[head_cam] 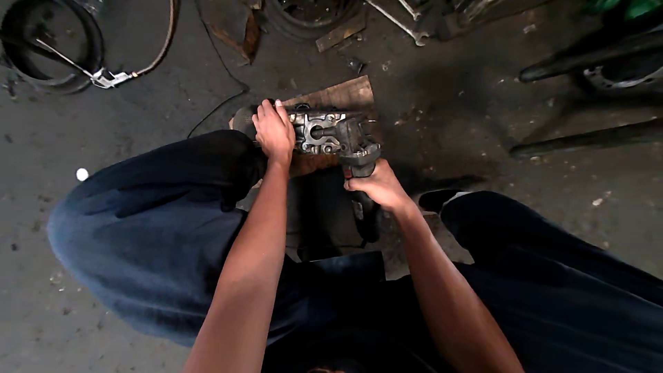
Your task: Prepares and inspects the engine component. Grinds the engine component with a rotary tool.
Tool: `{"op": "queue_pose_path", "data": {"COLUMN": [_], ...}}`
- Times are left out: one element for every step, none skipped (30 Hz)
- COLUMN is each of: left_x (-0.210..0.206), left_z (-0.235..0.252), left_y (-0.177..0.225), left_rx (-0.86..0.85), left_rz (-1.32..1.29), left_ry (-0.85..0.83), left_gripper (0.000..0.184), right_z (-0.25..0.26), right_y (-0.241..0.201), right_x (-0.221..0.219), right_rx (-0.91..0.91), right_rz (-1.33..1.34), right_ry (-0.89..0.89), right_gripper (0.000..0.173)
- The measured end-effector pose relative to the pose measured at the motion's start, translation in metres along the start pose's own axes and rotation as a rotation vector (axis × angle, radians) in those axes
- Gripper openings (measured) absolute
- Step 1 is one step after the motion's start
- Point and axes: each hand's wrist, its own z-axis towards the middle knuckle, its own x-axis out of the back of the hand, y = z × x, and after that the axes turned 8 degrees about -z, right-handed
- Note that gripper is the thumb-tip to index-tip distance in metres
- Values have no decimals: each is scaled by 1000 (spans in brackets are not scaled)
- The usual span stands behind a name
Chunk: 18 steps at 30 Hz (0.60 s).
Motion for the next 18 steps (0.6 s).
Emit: {"op": "queue_pose_path", "data": {"left_x": [0, 0, 0, -1, -1, -2, -2, -3, -3, -3, -2, -2, -2, -2, -3, -3, -3, -3], "left_z": [0, 0, 1, 1, 1, 2, 2, 3, 3, 3, 3, 3, 3, 3, 4, 4, 3, 3], "left_y": [0, 0, 0, 0, 0, 0, 0, 0, -1, -1, 0, 0, 0, 0, 0, 0, 0, 0], "left_rx": [1, 0, -1, -2, -2, -1, 2, 2, 1, -1, 0, 0, 2, 3, 4, 1, -1, -1], "left_rz": [3, -1, -6, -9, -10, -10, -11, -10, -7, -5, -3, 0, -1, -4, -4, -4, -3, -3], "left_ry": [2, 2, 3, 3, 7, 7, 5, 5, 5, 6, 4, 2, 0, 3, 7, 12, 12, 10], "left_gripper": [53, 53, 54, 54, 54, 54, 54, 53, 53, 53, 54, 53, 53, 53, 53, 53, 53, 53], "right_z": [1, 2, 3, 4, 5, 6, 7, 8, 8, 8, 8, 8, 9, 10, 10, 11, 11, 11], "right_y": [1, 3, 6, 7, 9, 11, 12, 12, 13, 12, 11, 11, 11, 10, 10, 9, 9, 9], "right_x": [-1, -2, -3, -5, -6, -7, -8, -9, -10, -11, -12, -12, -13, -14, -15, -16, -17, -17], "right_rx": [9, 16, 21, 22, 22, 26, 27, 30, 37, 47, 54, 60, 60, 56, 52, 50, 49, 49], "right_rz": [17, 33, 44, 55, 65, 69, 66, 62, 57, 56, 56, 60, 59, 53, 45, 38, 36, 35], "right_ry": [0, 0, -3, 0, 0, 1, 2, 3, 5, 8, 7, 8, 5, 3, 3, 4, 6, 5], "right_gripper": [44, 44, 44, 44, 44, 43, 43, 42, 42, 42, 42, 42, 41, 41, 41, 41, 41, 41]}}
